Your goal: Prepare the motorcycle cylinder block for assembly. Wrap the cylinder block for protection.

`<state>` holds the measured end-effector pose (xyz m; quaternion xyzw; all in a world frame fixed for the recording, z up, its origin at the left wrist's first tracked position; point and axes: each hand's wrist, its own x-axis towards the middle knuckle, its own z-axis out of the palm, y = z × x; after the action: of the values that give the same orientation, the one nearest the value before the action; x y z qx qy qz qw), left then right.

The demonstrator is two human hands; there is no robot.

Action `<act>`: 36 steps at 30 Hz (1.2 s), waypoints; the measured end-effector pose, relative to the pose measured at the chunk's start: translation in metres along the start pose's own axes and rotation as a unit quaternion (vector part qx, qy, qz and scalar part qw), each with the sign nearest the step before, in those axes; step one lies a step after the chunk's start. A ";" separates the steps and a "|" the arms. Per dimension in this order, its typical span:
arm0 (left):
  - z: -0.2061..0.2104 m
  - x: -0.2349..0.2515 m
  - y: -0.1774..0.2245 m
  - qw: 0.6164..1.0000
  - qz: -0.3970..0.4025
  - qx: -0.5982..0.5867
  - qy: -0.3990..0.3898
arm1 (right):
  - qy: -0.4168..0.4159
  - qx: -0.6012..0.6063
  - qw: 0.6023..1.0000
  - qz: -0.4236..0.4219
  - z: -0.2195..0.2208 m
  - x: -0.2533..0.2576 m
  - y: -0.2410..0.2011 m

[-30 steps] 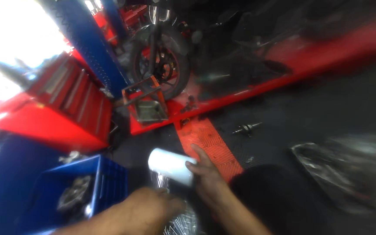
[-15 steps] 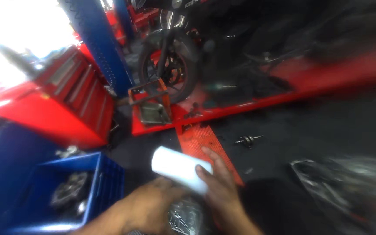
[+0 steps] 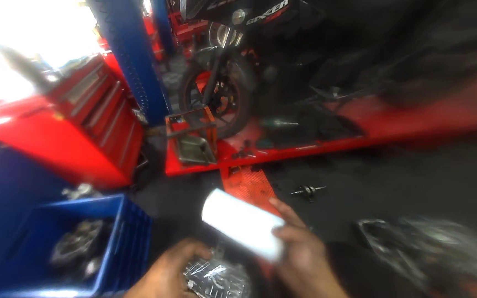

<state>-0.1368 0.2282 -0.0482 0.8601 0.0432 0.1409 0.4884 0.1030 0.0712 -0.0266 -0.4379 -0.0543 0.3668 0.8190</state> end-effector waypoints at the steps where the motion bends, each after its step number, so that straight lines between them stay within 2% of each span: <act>1: 0.002 -0.004 -0.007 0.999 0.010 -0.039 0.015 | -0.022 -0.014 0.999 -0.029 0.002 0.002 0.000; 3: 0.011 -0.008 -0.011 0.994 0.001 -0.090 0.065 | -0.082 -0.048 0.991 -0.092 0.007 0.001 0.001; 5: 0.022 -0.010 -0.007 0.984 -0.042 -0.121 0.128 | -0.170 -0.090 0.969 -0.152 0.009 -0.008 0.000; 8: 0.038 -0.009 0.011 0.955 -0.140 -0.128 0.227 | -0.298 -0.199 0.903 -0.240 0.013 -0.037 -0.010; 9: 0.041 -0.009 0.017 0.951 -0.166 -0.111 0.237 | -0.317 -0.224 0.885 -0.256 0.014 -0.045 -0.012; 11: 0.047 -0.007 0.022 0.952 -0.157 -0.097 0.246 | -0.343 -0.201 0.885 -0.243 0.018 -0.056 -0.013; 14: 0.040 0.004 0.015 0.964 -0.134 -0.148 0.176 | -0.331 -0.141 0.920 -0.156 0.021 -0.059 -0.022; 17: 0.013 0.009 0.004 0.982 -0.112 -0.155 -0.001 | -0.325 -0.119 0.932 -0.108 0.014 -0.052 -0.035; 19: -0.004 0.009 0.008 0.982 -0.109 -0.095 -0.119 | -0.320 -0.142 0.930 -0.111 0.008 -0.044 -0.040; 20: -0.007 0.008 0.010 0.981 -0.101 -0.070 -0.147 | -0.316 -0.143 0.931 -0.112 0.004 -0.039 -0.041; 21: -0.007 0.009 0.012 0.984 -0.091 -0.055 -0.145 | -0.321 -0.130 0.932 -0.107 0.000 -0.037 -0.042; 23: -0.003 0.014 0.013 0.992 -0.105 -0.041 -0.065 | -0.328 -0.123 0.931 -0.100 -0.001 -0.037 -0.041; 25: 0.004 0.018 0.008 0.989 -0.139 -0.025 0.034 | -0.317 -0.159 0.929 -0.108 0.000 -0.045 -0.034; 27: 0.009 0.026 -0.003 0.989 -0.122 -0.014 0.077 | -0.316 -0.212 0.916 -0.129 -0.001 -0.048 -0.028; 29: 0.005 0.039 -0.007 0.990 -0.131 -0.030 0.032 | -0.267 -0.235 0.927 -0.120 0.001 -0.044 -0.027; 32: -0.005 0.059 -0.011 0.980 -0.157 -0.078 -0.095 | -0.117 -0.202 0.970 -0.062 0.015 -0.033 -0.030; 34: -0.009 0.064 -0.022 0.976 -0.140 -0.106 -0.129 | -0.110 -0.152 0.981 -0.055 0.018 -0.027 -0.030; 36: -0.008 0.063 -0.036 0.983 -0.105 -0.118 -0.090 | -0.158 -0.150 0.971 -0.094 0.018 -0.028 -0.033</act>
<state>-0.0761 0.2672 -0.0627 0.7963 0.0721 0.0149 0.6005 0.0937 0.0536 0.0161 -0.4855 -0.2780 0.3402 0.7558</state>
